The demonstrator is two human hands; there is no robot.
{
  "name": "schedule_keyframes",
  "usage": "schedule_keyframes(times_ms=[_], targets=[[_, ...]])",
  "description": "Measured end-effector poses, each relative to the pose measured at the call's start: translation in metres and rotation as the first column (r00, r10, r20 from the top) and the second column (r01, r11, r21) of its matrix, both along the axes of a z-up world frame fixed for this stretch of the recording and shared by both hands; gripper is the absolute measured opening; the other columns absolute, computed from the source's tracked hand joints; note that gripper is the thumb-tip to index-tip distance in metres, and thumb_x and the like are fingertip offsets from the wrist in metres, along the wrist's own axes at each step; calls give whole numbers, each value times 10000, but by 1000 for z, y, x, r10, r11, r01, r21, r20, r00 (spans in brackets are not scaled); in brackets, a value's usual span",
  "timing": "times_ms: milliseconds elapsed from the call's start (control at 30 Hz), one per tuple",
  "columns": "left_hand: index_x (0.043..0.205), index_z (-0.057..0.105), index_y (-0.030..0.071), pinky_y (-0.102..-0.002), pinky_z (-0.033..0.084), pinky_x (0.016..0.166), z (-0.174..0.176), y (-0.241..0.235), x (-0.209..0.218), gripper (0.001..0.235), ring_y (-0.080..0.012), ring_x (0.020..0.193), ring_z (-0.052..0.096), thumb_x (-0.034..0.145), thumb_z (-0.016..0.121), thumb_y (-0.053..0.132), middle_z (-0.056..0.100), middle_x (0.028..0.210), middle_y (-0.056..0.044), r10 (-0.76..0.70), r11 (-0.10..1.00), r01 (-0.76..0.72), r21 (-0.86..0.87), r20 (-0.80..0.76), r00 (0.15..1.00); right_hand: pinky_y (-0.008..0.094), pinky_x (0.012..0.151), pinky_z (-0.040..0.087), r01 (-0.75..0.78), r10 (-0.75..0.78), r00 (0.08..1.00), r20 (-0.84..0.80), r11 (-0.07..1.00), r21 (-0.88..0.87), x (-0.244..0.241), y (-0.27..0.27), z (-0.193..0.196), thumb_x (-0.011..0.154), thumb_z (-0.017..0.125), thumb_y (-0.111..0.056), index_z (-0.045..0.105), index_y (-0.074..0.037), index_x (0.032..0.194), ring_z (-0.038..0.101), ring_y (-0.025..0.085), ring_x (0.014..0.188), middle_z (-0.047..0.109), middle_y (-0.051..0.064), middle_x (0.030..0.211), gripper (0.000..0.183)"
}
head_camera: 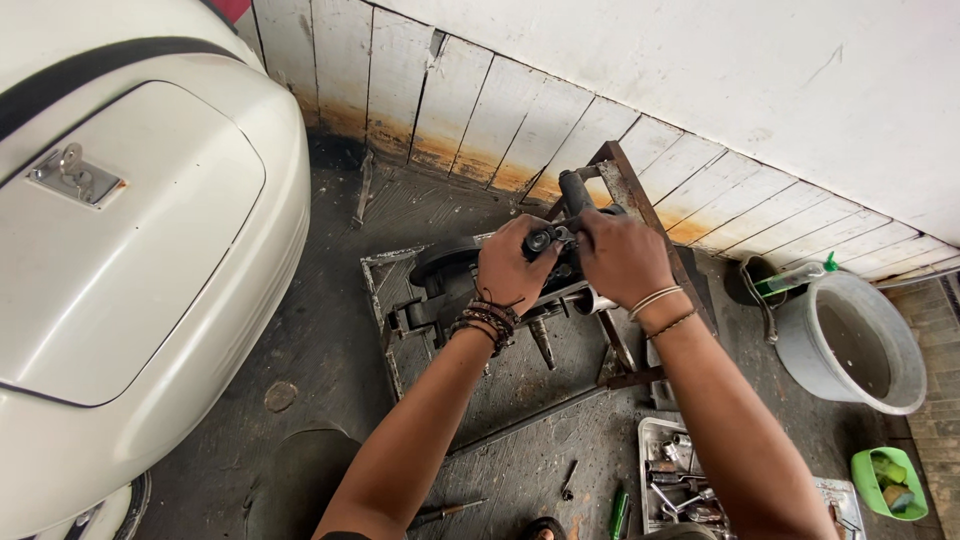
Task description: The person uses a wrench to tighten a bolt on a mechanical part clamped in a vise. They repeatedly adjust the wrench and rotate the bolt while holding the part steady.
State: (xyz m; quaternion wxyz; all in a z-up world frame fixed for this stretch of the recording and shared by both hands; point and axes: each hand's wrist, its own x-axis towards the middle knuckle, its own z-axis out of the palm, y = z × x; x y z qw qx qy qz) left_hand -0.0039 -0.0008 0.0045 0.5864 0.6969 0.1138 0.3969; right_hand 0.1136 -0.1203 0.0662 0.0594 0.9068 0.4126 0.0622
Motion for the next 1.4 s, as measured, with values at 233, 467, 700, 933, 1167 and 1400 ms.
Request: schedule_keyframes(times_ms=[233, 467, 700, 933, 1167, 1400], targets=[[1033, 640, 42, -448, 573, 574, -1, 1, 1, 182, -396, 814, 693, 904, 663, 168, 640, 866, -192, -5, 1000, 5, 3, -40, 999, 503, 878, 506, -167, 167, 986, -17, 985, 37, 20, 15, 17, 932, 540, -253, 717, -161, 996, 646, 385, 990, 718, 144, 881, 209], [1043, 637, 35, -448, 576, 570, -1, 1, 3, 199, -397, 826, 692, 902, 661, 175, 637, 875, -199, -11, 1000, 11, -14, -55, 998, 517, 937, 474, -290, 290, 957, -26, 956, -32, 34, 30, 29, 901, 580, -285, 695, -199, 967, 611, 370, 1040, 714, 119, 907, 158], [1036, 623, 36, -485, 592, 581, -3, 0, 3, 217, -432, 862, 689, 875, 688, 167, 638, 890, -216, -3, 1000, 1, -25, -61, 998, 473, 975, 444, -434, 438, 898, 38, 897, -80, 29, 45, 39, 836, 615, -320, 694, -250, 879, 580, 311, 999, 696, 50, 822, 115], [1024, 621, 31, -483, 600, 604, -1, -1, 3, 200, -434, 848, 685, 883, 683, 158, 632, 861, -207, 17, 1000, -19, -24, -56, 998, 404, 928, 434, -568, 564, 808, 172, 823, -27, 48, 56, 22, 729, 666, -344, 641, -275, 721, 566, 212, 907, 618, -33, 687, 74], [1006, 616, 55, -455, 582, 578, -5, 0, 3, 178, -410, 837, 689, 889, 674, 176, 621, 845, -185, -1, 1000, -1, -28, -62, 998, 403, 912, 395, -678, 664, 732, 149, 733, 64, 63, 56, 2, 802, 586, -233, 609, -204, 715, 530, 228, 864, 576, 15, 686, 94], [978, 603, 45, -451, 588, 597, -2, 1, 0, 167, -409, 835, 686, 894, 678, 168, 615, 825, -188, 14, 1000, -15, -27, -45, 999, 458, 1026, 356, -759, 748, 627, 217, 649, -44, 66, 57, -3, 922, 474, -261, 547, -147, 847, 481, 254, 997, 520, 52, 872, 154]])
